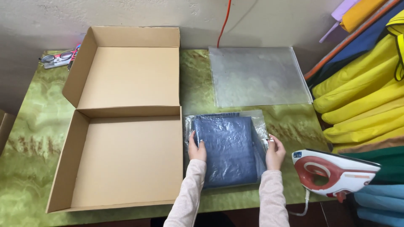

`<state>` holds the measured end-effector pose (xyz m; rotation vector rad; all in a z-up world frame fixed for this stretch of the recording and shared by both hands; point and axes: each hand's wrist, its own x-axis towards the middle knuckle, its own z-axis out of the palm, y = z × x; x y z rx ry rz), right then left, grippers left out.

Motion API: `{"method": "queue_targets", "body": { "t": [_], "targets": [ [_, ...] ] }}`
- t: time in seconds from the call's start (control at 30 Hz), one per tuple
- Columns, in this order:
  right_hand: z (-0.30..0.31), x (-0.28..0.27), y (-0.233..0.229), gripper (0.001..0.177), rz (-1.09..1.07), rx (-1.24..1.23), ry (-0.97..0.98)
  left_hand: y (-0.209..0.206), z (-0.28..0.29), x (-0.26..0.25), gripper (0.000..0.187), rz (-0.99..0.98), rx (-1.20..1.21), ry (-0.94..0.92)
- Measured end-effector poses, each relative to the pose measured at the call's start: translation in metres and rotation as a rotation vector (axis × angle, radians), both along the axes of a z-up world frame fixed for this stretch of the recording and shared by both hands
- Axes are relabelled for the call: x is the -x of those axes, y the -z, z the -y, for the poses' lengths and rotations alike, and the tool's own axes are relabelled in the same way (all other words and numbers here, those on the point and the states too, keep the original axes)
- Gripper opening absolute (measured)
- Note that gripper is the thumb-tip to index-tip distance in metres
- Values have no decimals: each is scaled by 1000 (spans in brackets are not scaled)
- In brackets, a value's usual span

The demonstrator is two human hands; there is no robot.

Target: The person folds a pair of blue jeans, slides them into a clear plastic bag, and seals it. The person then picks up a flat cardboard box, assembles it into shape, places the bagged jeans inside, and closes the box lid.

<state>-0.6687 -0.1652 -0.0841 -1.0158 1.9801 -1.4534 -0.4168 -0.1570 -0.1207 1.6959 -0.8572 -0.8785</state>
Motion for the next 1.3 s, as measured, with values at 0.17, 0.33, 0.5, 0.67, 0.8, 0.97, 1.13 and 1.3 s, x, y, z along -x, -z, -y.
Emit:
{"method": "queue_targets", "body": {
  "t": [0.17,0.33,0.5,0.67,0.8,0.97,1.13,1.3],
  "targets": [
    [15,42,62,28,-142,-215,-4,18,2,9,54,260,-20,-38],
    [30,55,88,40,-105,-340,-54,46,9,10,58,368,-137,-70],
    [47,69,120,39,-49,-401,-113,57,14,10,58,363,-205,-99],
    [63,90,155,35,-121,-431,-81,53,16,13,56,383,-210,-118],
    [65,90,136,35,-104,-437,-112,36,13,20,56,379,-245,-123],
    [58,75,113,35,119,-373,-166,49,19,23,56,383,-265,-131],
    [60,80,113,24,143,-316,-112,41,21,28,54,368,-224,-129],
    [71,104,126,20,28,-250,-16,22,20,32,51,424,-351,-142]
  ]
}}
